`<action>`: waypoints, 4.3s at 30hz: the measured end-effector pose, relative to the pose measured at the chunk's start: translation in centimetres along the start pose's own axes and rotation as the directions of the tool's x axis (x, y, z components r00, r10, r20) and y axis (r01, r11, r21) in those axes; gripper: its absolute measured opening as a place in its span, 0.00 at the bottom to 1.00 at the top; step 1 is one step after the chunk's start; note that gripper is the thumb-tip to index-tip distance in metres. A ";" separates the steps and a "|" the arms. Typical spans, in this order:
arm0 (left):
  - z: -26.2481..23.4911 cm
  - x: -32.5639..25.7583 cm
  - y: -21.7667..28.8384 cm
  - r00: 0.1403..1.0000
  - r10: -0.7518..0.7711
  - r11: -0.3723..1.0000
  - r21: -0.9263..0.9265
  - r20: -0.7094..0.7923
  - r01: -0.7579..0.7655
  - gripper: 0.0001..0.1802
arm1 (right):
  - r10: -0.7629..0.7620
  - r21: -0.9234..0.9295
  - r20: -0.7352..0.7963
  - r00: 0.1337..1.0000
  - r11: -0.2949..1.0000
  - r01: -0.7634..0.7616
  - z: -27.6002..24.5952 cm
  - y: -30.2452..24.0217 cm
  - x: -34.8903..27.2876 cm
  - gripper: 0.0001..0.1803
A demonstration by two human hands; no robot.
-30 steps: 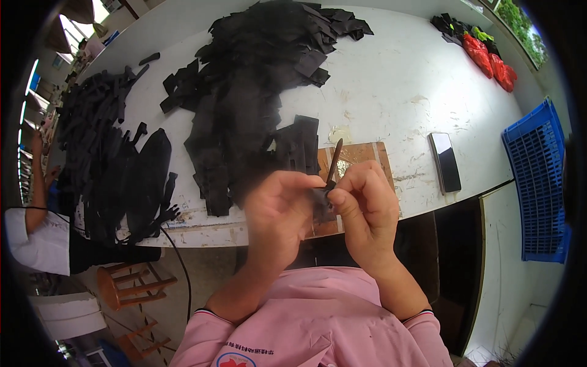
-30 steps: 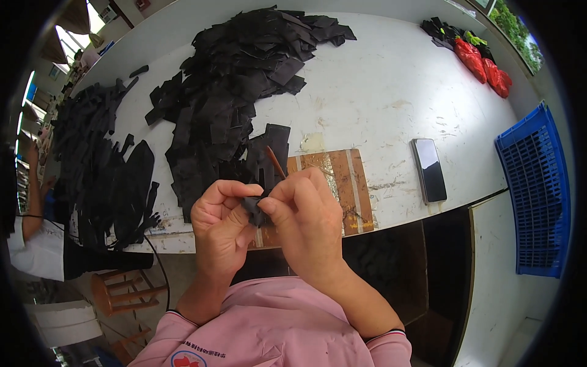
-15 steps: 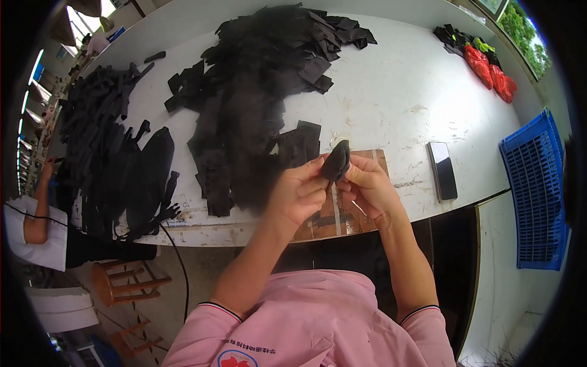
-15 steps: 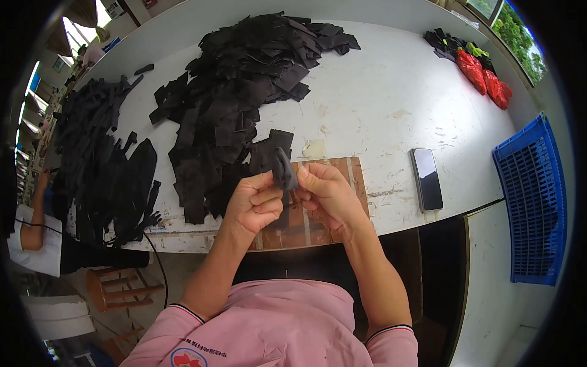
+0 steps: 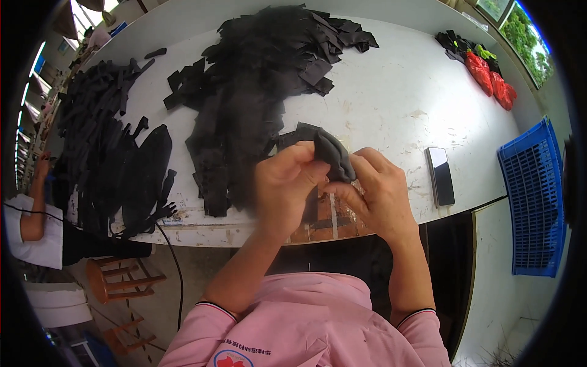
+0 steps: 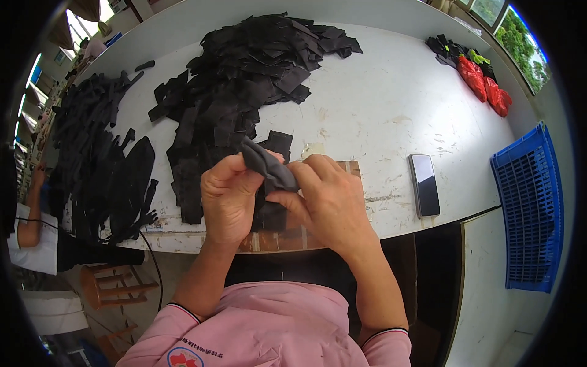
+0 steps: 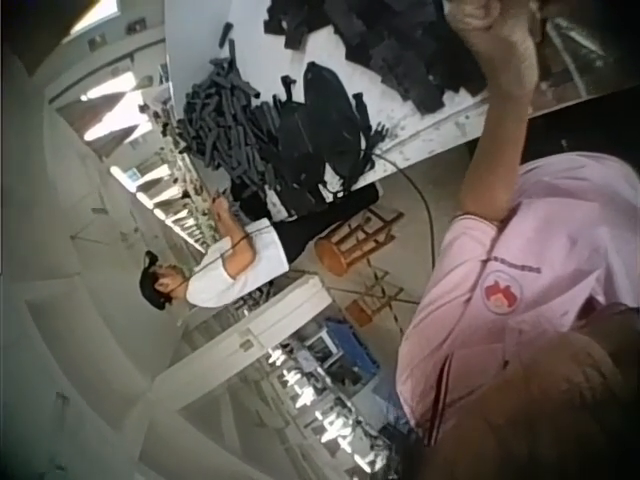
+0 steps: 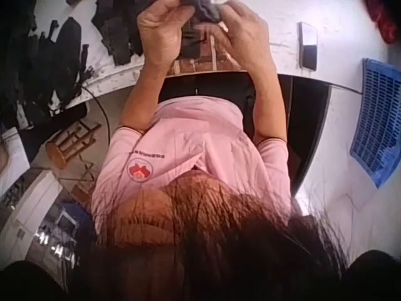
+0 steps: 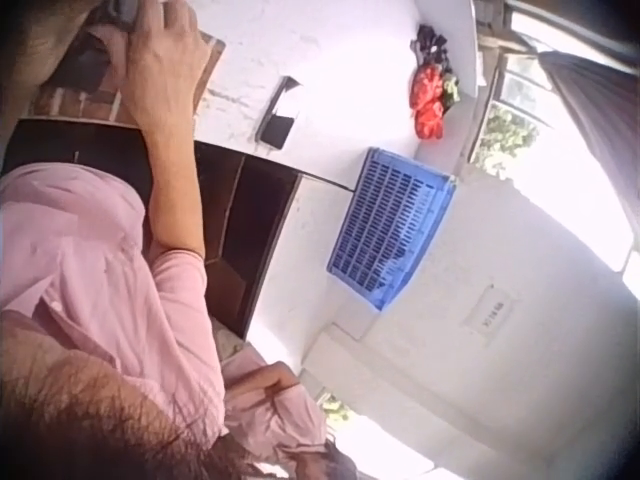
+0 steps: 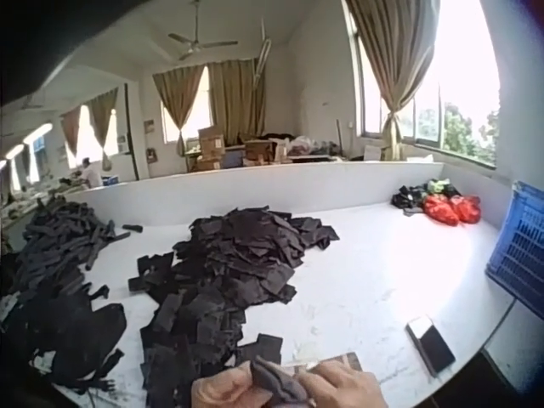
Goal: Applying adhesive and folding small fabric pieces for shoe manufacturing.
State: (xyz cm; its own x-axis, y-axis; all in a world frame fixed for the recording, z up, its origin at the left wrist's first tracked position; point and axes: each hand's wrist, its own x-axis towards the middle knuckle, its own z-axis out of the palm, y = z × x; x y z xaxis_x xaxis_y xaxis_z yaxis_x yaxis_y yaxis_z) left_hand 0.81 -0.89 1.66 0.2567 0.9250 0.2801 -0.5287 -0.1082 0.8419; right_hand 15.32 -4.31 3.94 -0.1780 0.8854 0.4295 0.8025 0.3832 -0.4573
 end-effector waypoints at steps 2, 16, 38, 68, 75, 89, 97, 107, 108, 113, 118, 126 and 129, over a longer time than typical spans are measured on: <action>-0.4 0.2 0.0 0.999 0.043 0.997 -0.069 -0.028 -0.045 0.06 | 0.011 -0.138 -0.003 1.000 0.990 -0.011 0.3 0.1 0.2 0.17; 1.3 2.1 0.0 0.948 -0.235 0.919 0.366 0.215 0.145 0.07 | 0.162 0.672 0.127 0.979 0.711 -0.205 4.7 3.4 -2.8 0.08; 1.3 1.0 1.2 0.995 0.006 0.974 0.224 0.099 -0.028 0.10 | 0.122 0.320 0.083 0.989 0.937 -0.142 2.5 2.8 -1.1 0.10; -5.0 -1.5 -4.2 0.952 -0.001 0.295 0.909 0.307 -0.293 0.17 | 0.330 0.888 -0.323 0.887 0.431 0.163 -3.8 0.4 1.2 0.23; -3.1 -3.7 -4.3 0.910 -0.288 -0.036 0.946 0.298 -0.321 0.25 | 0.900 0.854 -0.129 0.417 0.315 -0.414 2.5 5.2 -20.0 0.20; -5.4 -6.1 -5.6 0.961 -0.140 0.242 0.950 0.237 -0.199 0.05 | 0.718 0.599 0.207 0.665 0.444 -0.666 6.8 1.0 -15.0 0.08; -4.9 -6.9 -6.8 0.878 -0.203 -0.091 0.884 0.434 -0.459 0.06 | 0.645 0.594 0.302 0.702 0.449 -0.668 8.0 0.5 -12.6 0.08; -3.5 -6.7 -3.0 0.800 -0.595 0.804 -0.057 -0.075 0.592 0.06 | 0.500 0.687 0.005 0.866 0.627 -0.366 7.8 -1.6 -9.2 0.08; -3.3 -6.9 -2.5 0.804 -0.590 0.808 -0.058 -0.082 0.587 0.06 | 0.493 0.689 0.009 0.870 0.628 -0.362 7.4 -1.8 -8.6 0.08; -2.6 -7.4 -1.1 0.857 -0.504 0.844 -0.275 -0.108 0.462 0.08 | 0.281 0.485 -0.149 0.948 0.856 -0.177 6.5 -2.9 -7.2 0.14; -3.3 -7.9 -1.3 0.874 -0.479 0.854 -0.274 -0.082 0.442 0.09 | 0.270 0.463 -0.146 0.952 0.869 -0.176 6.7 -3.1 -7.3 0.13; -3.3 -7.8 -1.2 0.822 -0.544 0.837 -0.189 -0.170 0.514 0.05 | 0.329 0.457 -0.046 0.943 0.847 -0.273 6.4 -3.2 -7.3 0.10; -3.4 -7.7 -1.2 0.826 -0.540 0.841 -0.095 -0.159 0.532 0.04 | 0.325 0.470 -0.040 0.945 0.841 -0.270 6.5 -3.2 -7.3 0.09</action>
State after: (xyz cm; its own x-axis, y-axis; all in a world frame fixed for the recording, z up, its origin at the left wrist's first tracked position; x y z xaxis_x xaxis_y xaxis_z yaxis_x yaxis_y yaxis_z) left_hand -3.31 -6.64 -3.05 0.3688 0.8807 -0.2971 -0.3852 0.4358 0.8135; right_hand 10.35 -10.32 -2.84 0.1155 0.9507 0.2878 0.4551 0.2069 -0.8661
